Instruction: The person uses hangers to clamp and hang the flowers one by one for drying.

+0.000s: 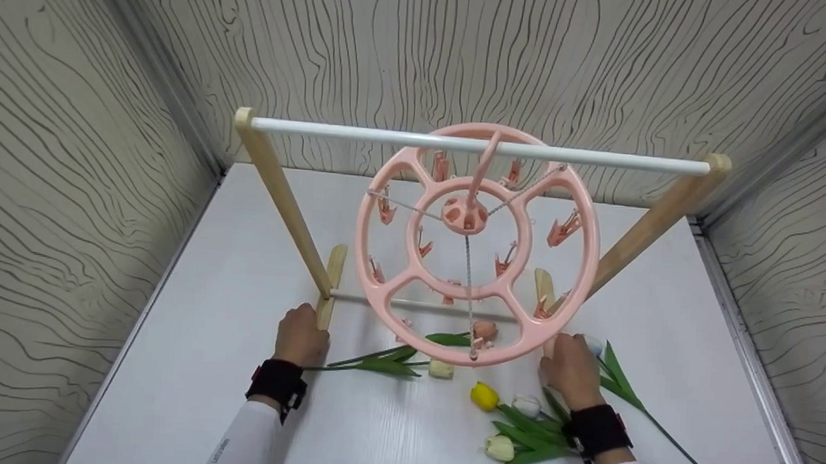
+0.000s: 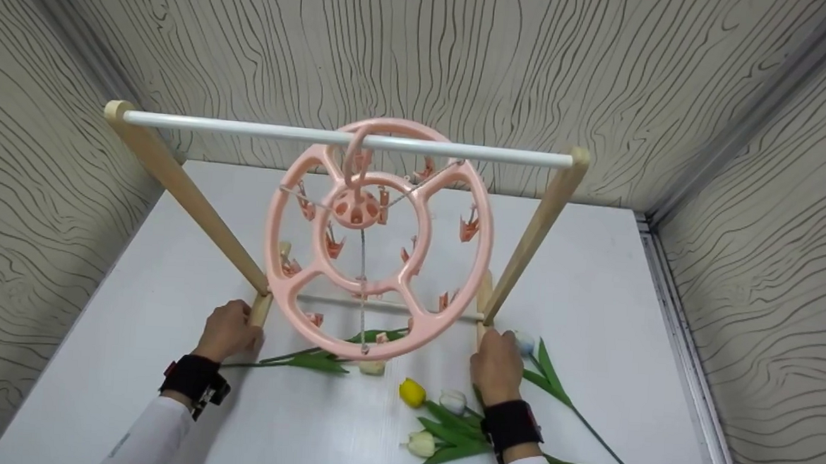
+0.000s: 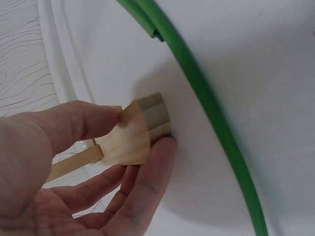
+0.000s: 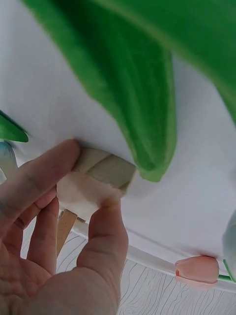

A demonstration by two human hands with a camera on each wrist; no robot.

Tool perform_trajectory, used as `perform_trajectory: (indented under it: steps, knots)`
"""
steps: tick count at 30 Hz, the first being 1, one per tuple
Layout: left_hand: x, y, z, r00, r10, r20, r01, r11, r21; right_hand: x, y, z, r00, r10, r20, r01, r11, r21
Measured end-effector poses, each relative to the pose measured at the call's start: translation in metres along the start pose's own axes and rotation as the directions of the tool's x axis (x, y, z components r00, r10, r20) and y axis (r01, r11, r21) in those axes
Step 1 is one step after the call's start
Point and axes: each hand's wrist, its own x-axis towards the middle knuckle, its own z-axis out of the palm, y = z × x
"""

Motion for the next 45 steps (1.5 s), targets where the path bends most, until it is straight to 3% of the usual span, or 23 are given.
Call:
perform_trajectory:
  steps: [8,12,17,22,29,34,41,45]
  knots:
    - [-0.002,0.001,-0.001,0.999,0.019,-0.026,-0.019,1.000,0.017,-0.003,0.000,-0.001,0.998,0.050,0.031,-0.050,0.999,0.007]
    - [-0.007,-0.001,0.000,0.999,0.001,-0.044,-0.001,1.000,-0.016,-0.009,0.002,-0.007,0.995,0.079,0.057,-0.084,0.994,0.076]
    - [-0.020,-0.001,0.003,0.997,-0.016,-0.069,0.013,0.999,-0.050,-0.026,0.010,-0.025,0.999,0.054,0.007,-0.055,0.996,0.076]
    - [-0.038,0.007,0.005,0.992,0.051,-0.113,-0.058,0.997,-0.053,-0.041,0.028,-0.046,0.998,0.063,-0.027,-0.063,0.998,0.007]
    - [-0.067,0.021,0.013,0.971,0.205,-0.121,-0.215,0.974,-0.078,-0.061,0.070,-0.069,0.995,0.101,0.019,-0.100,0.994,-0.035]
    - [-0.086,0.030,0.020,0.963,0.247,-0.106,-0.255,0.965,-0.070,-0.072,0.103,-0.076,0.993,0.083,0.085,-0.076,0.993,-0.086]
    - [-0.105,0.040,0.031,0.944,0.321,-0.078,-0.326,0.944,-0.050,-0.081,0.137,-0.081,0.965,0.190,0.181,-0.168,0.977,-0.131]
    - [-0.114,0.043,0.037,0.941,0.334,-0.053,-0.337,0.939,-0.064,-0.085,0.147,-0.080,0.945,0.230,0.232,-0.208,0.971,-0.118]
